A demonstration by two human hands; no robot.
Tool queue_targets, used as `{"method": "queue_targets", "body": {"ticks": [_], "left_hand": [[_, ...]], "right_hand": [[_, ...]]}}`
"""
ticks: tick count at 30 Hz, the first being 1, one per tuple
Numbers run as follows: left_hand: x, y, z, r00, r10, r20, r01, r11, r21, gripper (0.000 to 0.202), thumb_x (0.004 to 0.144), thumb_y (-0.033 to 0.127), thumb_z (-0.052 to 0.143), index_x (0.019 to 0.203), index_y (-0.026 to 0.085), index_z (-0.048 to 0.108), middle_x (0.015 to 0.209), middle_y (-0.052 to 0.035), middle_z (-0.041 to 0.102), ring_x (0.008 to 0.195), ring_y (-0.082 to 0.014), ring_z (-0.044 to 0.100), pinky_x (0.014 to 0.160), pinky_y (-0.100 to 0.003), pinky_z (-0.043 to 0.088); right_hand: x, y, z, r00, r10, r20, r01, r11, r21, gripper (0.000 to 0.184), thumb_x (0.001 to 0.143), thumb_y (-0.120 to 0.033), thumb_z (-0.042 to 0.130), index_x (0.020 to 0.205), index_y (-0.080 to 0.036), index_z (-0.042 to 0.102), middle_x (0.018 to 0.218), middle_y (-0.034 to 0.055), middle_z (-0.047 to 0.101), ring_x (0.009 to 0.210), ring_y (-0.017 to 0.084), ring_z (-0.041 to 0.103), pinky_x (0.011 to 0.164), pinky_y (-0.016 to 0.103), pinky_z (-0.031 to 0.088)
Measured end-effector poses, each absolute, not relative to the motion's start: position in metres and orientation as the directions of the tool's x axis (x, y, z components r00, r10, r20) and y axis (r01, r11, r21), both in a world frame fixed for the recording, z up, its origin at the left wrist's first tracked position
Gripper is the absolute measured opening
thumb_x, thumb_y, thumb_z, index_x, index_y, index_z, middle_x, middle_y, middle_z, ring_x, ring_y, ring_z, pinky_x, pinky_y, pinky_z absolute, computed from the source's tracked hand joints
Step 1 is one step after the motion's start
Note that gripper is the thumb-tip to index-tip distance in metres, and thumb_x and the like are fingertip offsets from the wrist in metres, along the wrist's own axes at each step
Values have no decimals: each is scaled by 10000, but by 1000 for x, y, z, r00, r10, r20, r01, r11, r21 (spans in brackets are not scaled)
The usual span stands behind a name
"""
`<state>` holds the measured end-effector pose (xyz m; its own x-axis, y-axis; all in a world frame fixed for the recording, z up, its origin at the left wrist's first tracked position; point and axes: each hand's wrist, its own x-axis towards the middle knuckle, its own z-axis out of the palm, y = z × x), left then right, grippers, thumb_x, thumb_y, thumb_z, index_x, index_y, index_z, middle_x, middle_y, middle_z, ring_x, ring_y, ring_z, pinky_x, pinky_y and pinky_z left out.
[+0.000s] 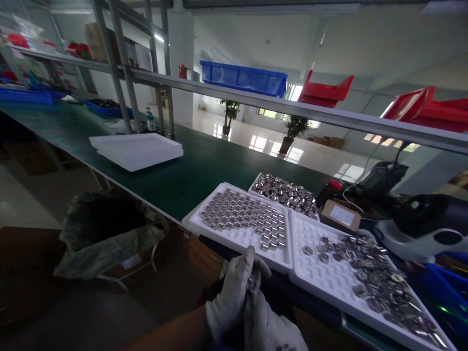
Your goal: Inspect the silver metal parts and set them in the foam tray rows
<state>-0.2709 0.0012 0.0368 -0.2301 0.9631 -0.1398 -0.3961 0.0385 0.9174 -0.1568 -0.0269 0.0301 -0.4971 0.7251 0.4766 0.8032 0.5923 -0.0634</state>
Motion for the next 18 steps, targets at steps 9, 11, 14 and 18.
{"method": "queue_targets", "body": {"ticks": [9,11,14,18], "left_hand": [[-294,-13,52,96,991,89,-326,-53,944,663,980,671,406,1312,154,655,1352,-117,632,1317,-270,528,1155,-371,377],[-295,-12,58,248,968,-29,-372,123,920,836,946,772,289,1193,99,718,1136,-161,722,1128,-314,649,1002,-432,505],[-291,-8,61,163,981,-104,-313,151,938,881,902,829,302,1013,91,769,844,-136,735,849,-291,692,831,-414,545],[-282,-6,52,-156,985,-77,-254,35,967,734,931,761,382,844,149,779,768,-81,715,779,-228,645,795,-338,508]], "right_hand": [[-138,-4,45,-414,794,445,575,607,-549,368,968,-328,513,1289,-221,658,1122,-1,783,986,133,752,842,128,572],[-137,-2,49,-505,747,433,496,661,-562,347,944,-276,545,1261,-237,680,1173,-13,767,1032,108,734,888,90,533],[-141,-6,50,-466,780,417,476,619,-625,377,942,-280,517,1285,-241,668,1312,2,704,1152,128,686,935,122,528],[-147,-20,38,-166,948,270,610,314,-727,428,1001,-509,418,1170,-248,712,1036,53,798,934,194,772,742,188,600]]}}
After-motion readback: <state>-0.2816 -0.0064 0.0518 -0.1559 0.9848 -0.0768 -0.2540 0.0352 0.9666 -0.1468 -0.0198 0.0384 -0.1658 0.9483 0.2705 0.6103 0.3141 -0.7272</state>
